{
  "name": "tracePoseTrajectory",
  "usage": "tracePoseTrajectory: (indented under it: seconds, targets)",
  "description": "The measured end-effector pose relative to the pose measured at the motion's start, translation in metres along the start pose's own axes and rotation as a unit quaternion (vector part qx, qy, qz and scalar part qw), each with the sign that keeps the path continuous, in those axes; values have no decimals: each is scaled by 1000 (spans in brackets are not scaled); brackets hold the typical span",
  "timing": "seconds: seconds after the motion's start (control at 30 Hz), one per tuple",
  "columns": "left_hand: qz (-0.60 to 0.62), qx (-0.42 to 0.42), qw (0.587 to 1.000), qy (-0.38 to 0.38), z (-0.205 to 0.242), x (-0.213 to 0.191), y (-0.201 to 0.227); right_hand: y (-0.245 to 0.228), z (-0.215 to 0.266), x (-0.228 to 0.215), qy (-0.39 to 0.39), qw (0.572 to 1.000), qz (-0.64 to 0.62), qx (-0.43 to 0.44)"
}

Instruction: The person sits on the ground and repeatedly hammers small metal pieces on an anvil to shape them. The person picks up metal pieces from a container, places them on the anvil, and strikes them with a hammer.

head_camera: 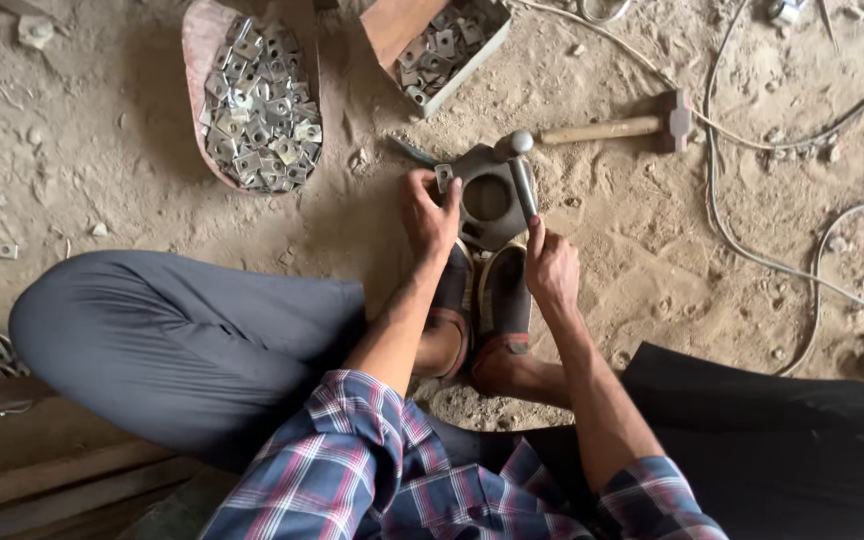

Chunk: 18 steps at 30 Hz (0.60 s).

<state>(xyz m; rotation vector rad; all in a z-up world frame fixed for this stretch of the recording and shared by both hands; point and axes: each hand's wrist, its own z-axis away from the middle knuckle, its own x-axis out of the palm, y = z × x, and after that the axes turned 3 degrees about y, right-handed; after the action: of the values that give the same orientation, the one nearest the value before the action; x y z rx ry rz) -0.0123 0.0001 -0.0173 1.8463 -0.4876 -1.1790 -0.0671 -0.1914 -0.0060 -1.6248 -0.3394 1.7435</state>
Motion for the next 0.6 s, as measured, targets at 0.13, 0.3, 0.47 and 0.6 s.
tracePoseTrajectory:
  seconds: [0.13,0.3,0.47,0.6]
  targets:
    - [-21,95,995,12,-2,1,-10,19,-4,13,-2,1000,9,-1]
    - [-22,88,996,9,-4,0,-7,30,-5,17,-12,1000,2,-6]
    - [25,23,999,43,-4,-3,4,32,-6,16,13,998,17,-51]
    - [26,-37,996,71,-4,6,-6,16,-2,2,6,999,27,-30]
